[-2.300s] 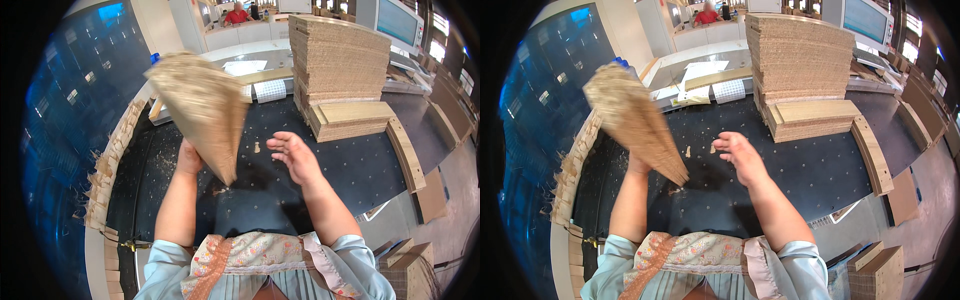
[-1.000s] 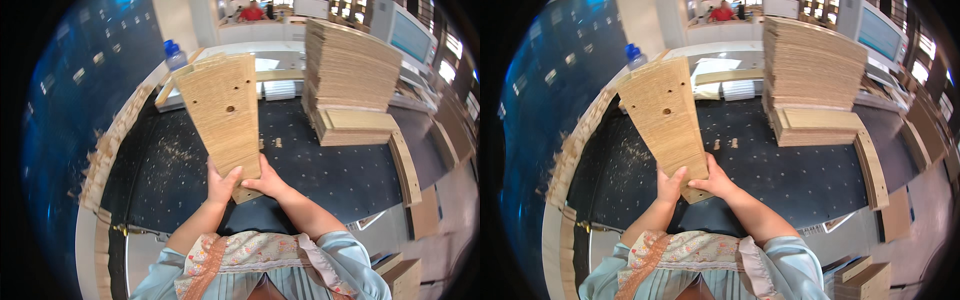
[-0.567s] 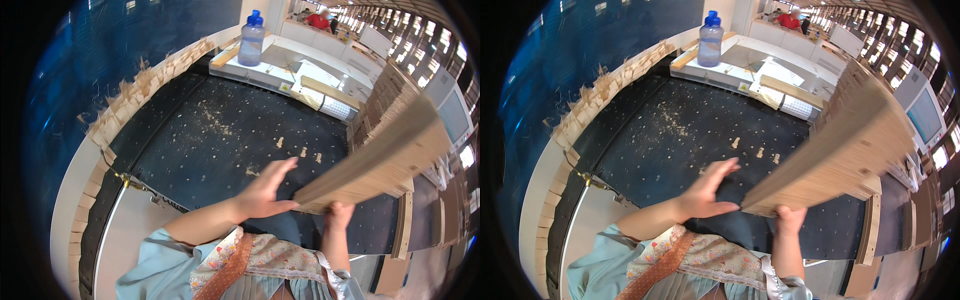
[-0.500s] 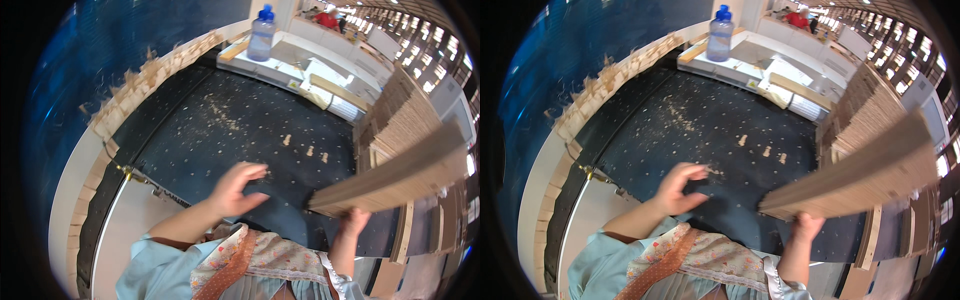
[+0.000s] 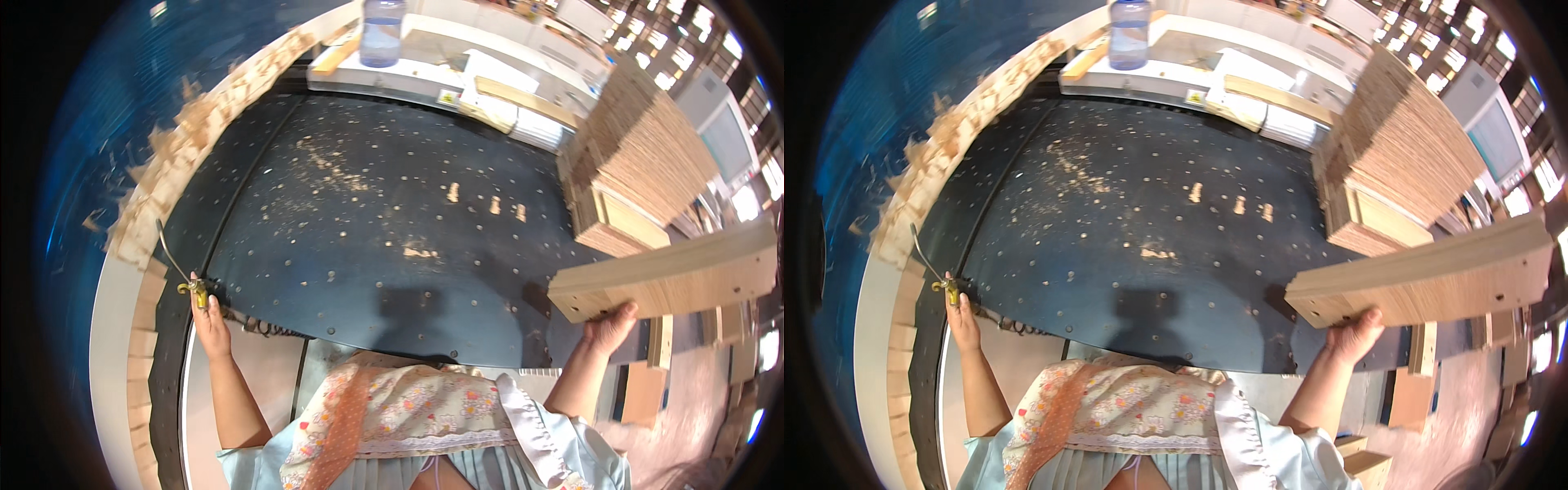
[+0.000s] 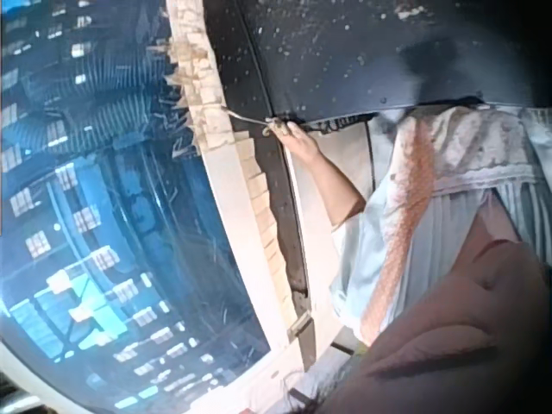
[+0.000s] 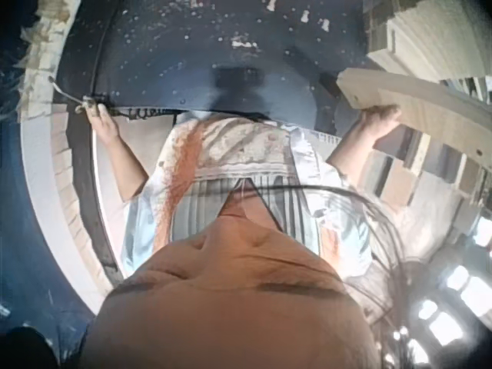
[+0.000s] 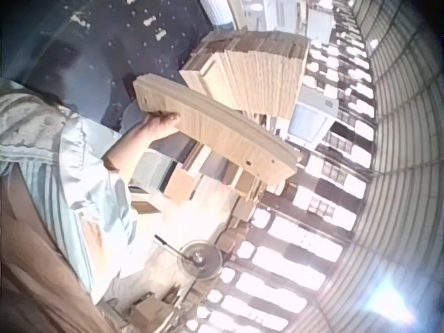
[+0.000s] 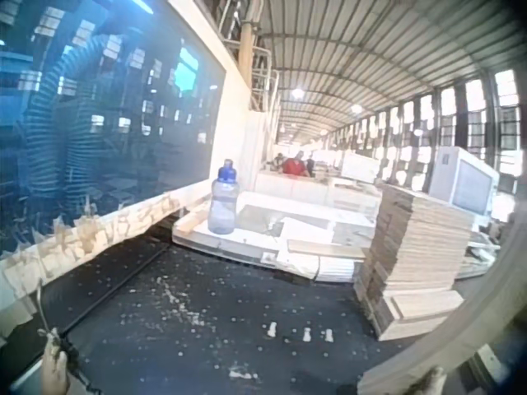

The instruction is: The person assembles wooden furniture components by hand, aligning flat panels, inserting small wooden dowels into pre-drilled holes, and stacking the completed sections on a workbench.

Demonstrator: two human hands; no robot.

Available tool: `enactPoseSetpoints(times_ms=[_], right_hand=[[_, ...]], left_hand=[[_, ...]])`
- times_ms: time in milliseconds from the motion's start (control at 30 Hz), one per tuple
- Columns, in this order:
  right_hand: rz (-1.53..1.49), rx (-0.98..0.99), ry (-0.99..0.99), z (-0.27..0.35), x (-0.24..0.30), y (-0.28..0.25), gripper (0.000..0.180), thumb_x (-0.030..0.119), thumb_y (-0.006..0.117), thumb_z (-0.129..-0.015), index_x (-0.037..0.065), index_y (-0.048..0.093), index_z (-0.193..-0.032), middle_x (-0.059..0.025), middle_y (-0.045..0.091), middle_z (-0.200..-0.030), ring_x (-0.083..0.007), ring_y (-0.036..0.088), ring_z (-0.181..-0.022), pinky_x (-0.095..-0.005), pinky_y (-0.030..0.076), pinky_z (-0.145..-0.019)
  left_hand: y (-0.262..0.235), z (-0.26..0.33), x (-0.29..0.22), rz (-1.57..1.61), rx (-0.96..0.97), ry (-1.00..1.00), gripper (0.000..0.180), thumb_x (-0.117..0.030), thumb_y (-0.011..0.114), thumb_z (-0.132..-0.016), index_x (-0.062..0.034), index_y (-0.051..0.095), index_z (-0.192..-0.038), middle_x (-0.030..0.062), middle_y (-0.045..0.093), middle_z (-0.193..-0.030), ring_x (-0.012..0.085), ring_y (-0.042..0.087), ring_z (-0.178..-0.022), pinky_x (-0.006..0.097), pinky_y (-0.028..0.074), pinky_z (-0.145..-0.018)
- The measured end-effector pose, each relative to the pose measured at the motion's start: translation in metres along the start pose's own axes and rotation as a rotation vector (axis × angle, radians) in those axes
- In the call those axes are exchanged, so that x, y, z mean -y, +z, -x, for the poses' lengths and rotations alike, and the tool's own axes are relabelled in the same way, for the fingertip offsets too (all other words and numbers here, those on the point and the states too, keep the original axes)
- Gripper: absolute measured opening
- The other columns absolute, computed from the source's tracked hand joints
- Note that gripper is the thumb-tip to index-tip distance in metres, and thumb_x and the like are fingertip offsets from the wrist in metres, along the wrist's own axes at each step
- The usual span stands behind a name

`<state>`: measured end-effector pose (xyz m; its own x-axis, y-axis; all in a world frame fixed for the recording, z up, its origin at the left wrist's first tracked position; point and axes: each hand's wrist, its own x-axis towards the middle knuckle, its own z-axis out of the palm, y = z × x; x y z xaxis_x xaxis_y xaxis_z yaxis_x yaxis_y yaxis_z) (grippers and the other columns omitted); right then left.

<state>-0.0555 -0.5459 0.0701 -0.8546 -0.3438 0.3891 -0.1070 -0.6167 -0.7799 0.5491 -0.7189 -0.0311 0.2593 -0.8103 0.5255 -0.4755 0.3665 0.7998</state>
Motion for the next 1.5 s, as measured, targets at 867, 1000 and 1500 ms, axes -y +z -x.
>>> enactPoseSetpoints(times_ms=[867, 1000, 1500], right_hand=[[-0.070, 0.025, -0.047, -0.023, 0.015, -0.048, 0.090, 0.049, 0.082, -0.061, 0.005, 0.040, -0.128, -0.0088, 0.049, -0.121, -0.0240, 0.048, -0.111, -0.0423, 0.041, -0.094], [-0.080, 0.024, -0.033, -0.019, 0.006, -0.034, 0.091, 0.049, 0.082, -0.061, 0.005, 0.039, -0.128, -0.0097, 0.048, -0.122, -0.0247, 0.048, -0.111, -0.0419, 0.042, -0.093], [-0.094, 0.167, 0.098, -0.007, -0.025, -0.007, 0.096, 0.046, 0.085, -0.058, 0.000, 0.038, -0.128, -0.0100, 0.050, -0.119, -0.0236, 0.049, -0.110, -0.0379, 0.043, -0.093]], left_hand=[[-0.103, 0.041, -0.103, -1.055, 0.610, -0.292, 0.024, -0.017, 0.051, -0.088, 0.0014, 0.053, -0.103, 0.0260, 0.061, -0.085, 0.0430, 0.058, -0.081, 0.051, 0.045, -0.069], [-0.045, 0.071, -0.127, -0.900, 0.874, -0.267, 0.016, -0.014, 0.047, -0.088, -0.0009, 0.056, -0.091, 0.0228, 0.061, -0.081, 0.0393, 0.059, -0.076, 0.048, 0.047, -0.066], [-0.033, 0.075, -0.137, -0.843, 0.999, -0.294, 0.020, -0.018, 0.051, -0.086, -0.0033, 0.059, -0.099, 0.0219, 0.063, -0.088, 0.0372, 0.061, -0.082, 0.044, 0.048, -0.072]])
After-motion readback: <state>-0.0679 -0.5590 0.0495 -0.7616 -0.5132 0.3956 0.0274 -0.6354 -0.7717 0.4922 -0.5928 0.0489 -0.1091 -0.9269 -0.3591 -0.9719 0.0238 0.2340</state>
